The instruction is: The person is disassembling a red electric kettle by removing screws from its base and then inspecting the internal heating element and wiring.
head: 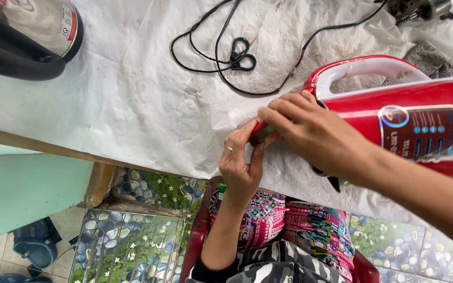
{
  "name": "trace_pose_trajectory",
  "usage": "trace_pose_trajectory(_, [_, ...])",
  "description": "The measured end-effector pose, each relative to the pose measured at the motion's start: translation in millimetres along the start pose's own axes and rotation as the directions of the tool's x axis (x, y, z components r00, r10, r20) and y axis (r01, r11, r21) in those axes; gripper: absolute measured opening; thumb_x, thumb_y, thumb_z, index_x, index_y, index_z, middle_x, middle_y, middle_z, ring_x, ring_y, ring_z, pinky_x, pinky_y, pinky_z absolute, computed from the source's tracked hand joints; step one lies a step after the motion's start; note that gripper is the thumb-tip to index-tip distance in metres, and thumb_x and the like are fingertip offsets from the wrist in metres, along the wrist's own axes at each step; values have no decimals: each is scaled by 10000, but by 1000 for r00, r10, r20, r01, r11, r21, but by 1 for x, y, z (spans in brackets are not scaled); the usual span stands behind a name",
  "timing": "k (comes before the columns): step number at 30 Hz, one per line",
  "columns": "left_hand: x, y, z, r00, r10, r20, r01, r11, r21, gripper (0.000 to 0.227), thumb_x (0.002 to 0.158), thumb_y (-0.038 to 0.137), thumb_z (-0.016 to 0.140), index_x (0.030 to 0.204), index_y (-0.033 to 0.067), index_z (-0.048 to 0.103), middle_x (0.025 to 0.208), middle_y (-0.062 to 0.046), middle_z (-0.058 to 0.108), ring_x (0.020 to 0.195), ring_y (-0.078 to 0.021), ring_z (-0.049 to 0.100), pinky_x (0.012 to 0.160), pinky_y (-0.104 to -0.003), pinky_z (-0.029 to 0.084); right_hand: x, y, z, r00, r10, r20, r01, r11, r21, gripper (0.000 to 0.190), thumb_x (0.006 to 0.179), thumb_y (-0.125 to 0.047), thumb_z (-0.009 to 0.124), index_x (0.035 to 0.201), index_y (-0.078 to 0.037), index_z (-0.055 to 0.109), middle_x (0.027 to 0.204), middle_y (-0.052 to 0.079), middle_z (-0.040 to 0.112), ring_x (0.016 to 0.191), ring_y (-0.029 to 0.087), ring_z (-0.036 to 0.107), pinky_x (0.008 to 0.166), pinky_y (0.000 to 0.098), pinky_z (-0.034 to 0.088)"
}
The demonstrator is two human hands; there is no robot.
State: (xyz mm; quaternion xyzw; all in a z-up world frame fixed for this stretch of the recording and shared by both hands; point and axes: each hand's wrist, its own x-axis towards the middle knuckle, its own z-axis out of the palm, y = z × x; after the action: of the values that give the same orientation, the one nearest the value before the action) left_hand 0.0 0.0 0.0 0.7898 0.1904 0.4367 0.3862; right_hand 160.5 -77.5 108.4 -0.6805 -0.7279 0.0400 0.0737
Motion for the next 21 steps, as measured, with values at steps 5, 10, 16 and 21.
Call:
trace_pose_trajectory(5, [-4,-2,4,997,68,-43,-68,998,4,326,1109,218,511,1360,12,530,1265,-116,674,1122,-297,709,1026,-431,580,1,14,-13,985,39,166,-59,991,119,402,927,-47,585,1326,-21,554,1305,207,622,1160,349,619,787,453,621])
trace_pose_trajectory(10, [1,3,8,994,-8,-105,16,997,77,332,1099,242,520,1337,15,563,1220,-130,679,1077,-293,706,942,-376,601,4,5,-6,999,-5,46,8,998,-70,483,811,118,636,1245,-49,504,1107,130,596,925,280,600,633,376,613])
trace_pose_trajectory(16, [1,-9,-2,989,-144,13,144,990,-2,411,1021,329,637,1346,83,582,1258,-84,704,1057,-241,745,881,-321,616,12,20,-6,997,-20,74,20,1000,-4,492,870,63,628,1344,-14,523,1153,170,630,971,303,616,716,393,606])
trace_pose_trajectory(21, [7,-15,-2,964,-257,74,264,957,-118,474,963,328,698,1350,81,579,1185,-116,731,1015,-243,731,872,-315,633,25,28,-17,989,44,141,-51,998,47,543,956,-81,588,1476,-2,450,1223,203,637,1030,344,625,758,455,577])
